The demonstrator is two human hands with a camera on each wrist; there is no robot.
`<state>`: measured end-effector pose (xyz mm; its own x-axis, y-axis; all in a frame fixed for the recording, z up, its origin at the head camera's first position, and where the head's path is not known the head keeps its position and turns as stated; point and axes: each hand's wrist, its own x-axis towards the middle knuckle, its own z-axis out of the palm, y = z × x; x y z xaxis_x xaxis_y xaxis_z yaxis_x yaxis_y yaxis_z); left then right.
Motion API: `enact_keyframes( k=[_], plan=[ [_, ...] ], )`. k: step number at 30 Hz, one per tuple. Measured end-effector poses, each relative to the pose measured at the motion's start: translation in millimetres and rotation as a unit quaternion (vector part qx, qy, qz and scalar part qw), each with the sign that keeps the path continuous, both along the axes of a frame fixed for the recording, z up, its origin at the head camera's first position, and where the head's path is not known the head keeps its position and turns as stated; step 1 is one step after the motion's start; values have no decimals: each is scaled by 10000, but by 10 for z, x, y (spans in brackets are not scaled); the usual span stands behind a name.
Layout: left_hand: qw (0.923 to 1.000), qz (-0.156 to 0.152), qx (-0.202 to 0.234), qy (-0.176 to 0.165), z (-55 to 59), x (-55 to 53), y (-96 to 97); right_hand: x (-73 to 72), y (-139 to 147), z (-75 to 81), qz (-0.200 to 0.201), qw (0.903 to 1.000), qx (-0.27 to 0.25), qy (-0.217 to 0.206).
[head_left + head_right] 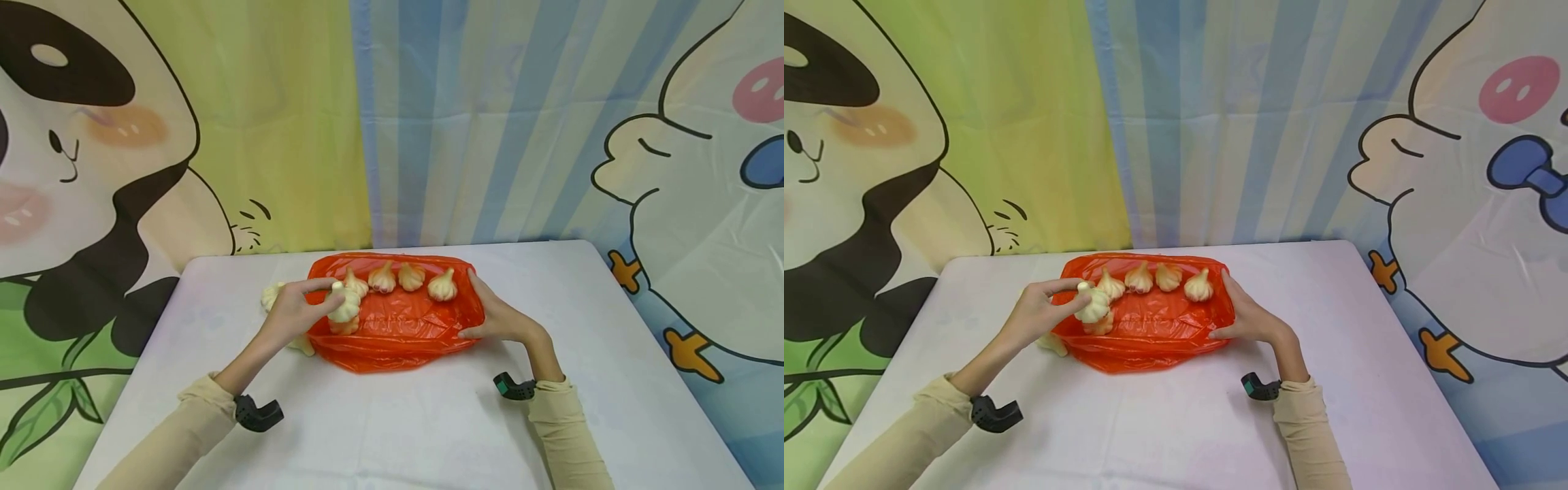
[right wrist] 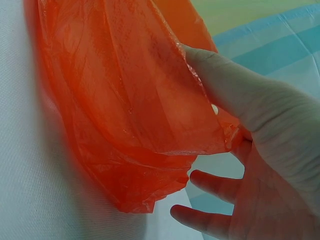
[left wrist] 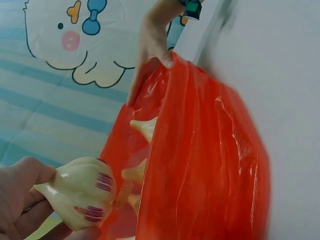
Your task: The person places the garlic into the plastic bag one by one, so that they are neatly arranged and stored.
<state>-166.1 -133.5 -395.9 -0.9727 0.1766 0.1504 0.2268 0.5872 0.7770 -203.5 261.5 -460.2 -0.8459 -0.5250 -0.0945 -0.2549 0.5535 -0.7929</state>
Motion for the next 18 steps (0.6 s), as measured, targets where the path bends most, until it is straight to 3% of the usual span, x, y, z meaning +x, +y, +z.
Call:
enact_keyframes(
  k=[5, 12, 18],
  plan=[
    [9996, -278, 92, -63, -14, -58, 160, 14, -9, 10, -13, 10000, 23, -15],
    [9972, -702, 216, 120, -75, -141, 394, 14, -12, 10, -43, 10000, 77, -23],
    [9950, -951, 286, -144, -181, -226, 612, 13, -10, 10, -45, 9999, 60, -78]
  ],
)
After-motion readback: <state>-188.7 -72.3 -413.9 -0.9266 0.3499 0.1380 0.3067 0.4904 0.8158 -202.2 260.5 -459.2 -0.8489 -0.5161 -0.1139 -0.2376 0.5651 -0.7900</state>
